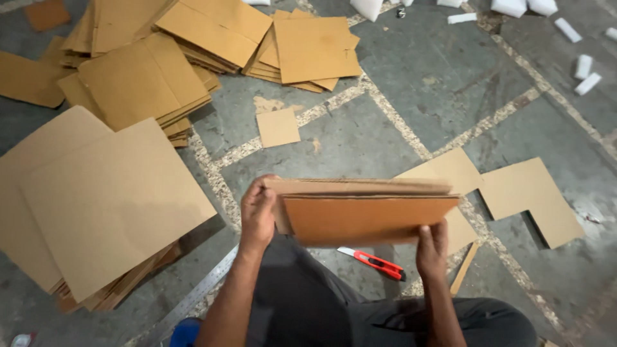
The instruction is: The person sits on the floor and uses a utility knife to cut a piece of cardboard along pre-scored lines. They separate the cut sections and place them aside, then pick up another piece of cardboard and repeat the cutting process.
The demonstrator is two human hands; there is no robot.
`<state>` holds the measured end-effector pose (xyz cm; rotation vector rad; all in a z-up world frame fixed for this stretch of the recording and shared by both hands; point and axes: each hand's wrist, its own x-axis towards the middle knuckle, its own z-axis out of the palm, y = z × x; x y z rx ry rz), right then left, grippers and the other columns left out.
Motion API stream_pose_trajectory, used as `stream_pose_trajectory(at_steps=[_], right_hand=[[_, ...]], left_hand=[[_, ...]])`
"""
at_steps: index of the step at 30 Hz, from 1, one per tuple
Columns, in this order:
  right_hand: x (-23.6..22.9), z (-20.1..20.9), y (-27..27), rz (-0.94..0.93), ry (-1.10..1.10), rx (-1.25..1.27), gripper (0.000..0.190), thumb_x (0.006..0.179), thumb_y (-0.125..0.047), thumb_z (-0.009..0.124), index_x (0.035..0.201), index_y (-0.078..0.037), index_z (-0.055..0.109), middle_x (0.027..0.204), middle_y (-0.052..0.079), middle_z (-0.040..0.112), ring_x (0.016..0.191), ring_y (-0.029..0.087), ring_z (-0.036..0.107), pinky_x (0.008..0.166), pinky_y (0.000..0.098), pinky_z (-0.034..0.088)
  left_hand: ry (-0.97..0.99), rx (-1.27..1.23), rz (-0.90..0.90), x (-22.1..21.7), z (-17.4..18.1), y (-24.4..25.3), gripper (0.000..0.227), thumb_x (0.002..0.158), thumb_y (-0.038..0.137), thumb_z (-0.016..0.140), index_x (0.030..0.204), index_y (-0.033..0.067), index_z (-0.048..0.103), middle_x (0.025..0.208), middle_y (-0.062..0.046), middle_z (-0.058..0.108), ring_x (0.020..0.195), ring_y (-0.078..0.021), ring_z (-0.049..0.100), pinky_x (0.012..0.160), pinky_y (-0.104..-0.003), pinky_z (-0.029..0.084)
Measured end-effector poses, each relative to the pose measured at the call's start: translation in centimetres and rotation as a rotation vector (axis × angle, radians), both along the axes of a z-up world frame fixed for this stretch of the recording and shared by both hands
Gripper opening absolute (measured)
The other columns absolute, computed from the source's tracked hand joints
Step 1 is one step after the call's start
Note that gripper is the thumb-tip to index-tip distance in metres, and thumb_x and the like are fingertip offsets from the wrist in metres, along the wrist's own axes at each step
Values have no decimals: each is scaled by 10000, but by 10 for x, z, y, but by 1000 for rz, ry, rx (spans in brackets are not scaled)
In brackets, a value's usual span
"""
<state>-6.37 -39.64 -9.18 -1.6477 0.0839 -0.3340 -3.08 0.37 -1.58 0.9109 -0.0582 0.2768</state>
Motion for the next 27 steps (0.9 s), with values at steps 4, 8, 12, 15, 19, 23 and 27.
stream_pose_trajectory(at_steps=[4,8,12,15,19,23,27], right_hand=[[25,-16,12,29,-222,4,296,1129,-90,487,1411,-69,402,1265,19,487,1182,136,483,1066,313,411],[28,-21,25,-55,-215,109,401,1100,-91,489,1464,-93,320,1272,9,481,1070,108,436,917,275,375],[27,-40,24,-48,-241,80,428,1066,-102,468,1467,-83,323,1337,46,527,1166,118,494,1029,274,409],[30,-66,14,-74,-130,108,317,1078,-52,465,1394,-32,477,1282,75,564,1135,123,512,1006,280,427],[31,-90,-2,-54,-71,129,270,1041,9,463,1303,-42,507,1235,84,599,943,97,501,825,254,440],[25,-91,-4,-17,-116,168,209,1045,23,473,1239,-48,503,1296,82,609,913,78,473,795,230,417],[27,-77,5,-51,-70,101,320,1025,42,480,1333,-46,493,1342,63,578,991,90,495,841,226,428]], left_hand=[[-80,-26,-20,6,-1,-18,294,1023,198,603,1202,-36,594,1145,-131,684,1068,-189,637,1009,-345,494],[-141,65,38,18,-9,-31,463,1033,419,593,1136,-32,586,1103,-154,669,1036,-219,639,974,-354,500],[-127,365,161,29,-34,-51,712,1034,687,434,1100,-4,593,1059,-118,660,992,-202,616,919,-328,501],[-195,432,65,34,-55,-61,795,991,753,413,1087,-16,587,1051,-118,664,939,-201,615,853,-329,510],[-53,655,94,29,-67,-73,767,1038,738,348,1005,20,615,1003,-83,708,953,-183,669,883,-313,510],[-65,557,93,16,-62,-83,805,1029,760,380,1107,-8,605,1072,-101,681,1017,-200,649,912,-311,493],[-41,590,20,16,-58,-86,926,899,815,512,1218,-52,573,1113,-126,638,857,-171,600,767,-298,493]])
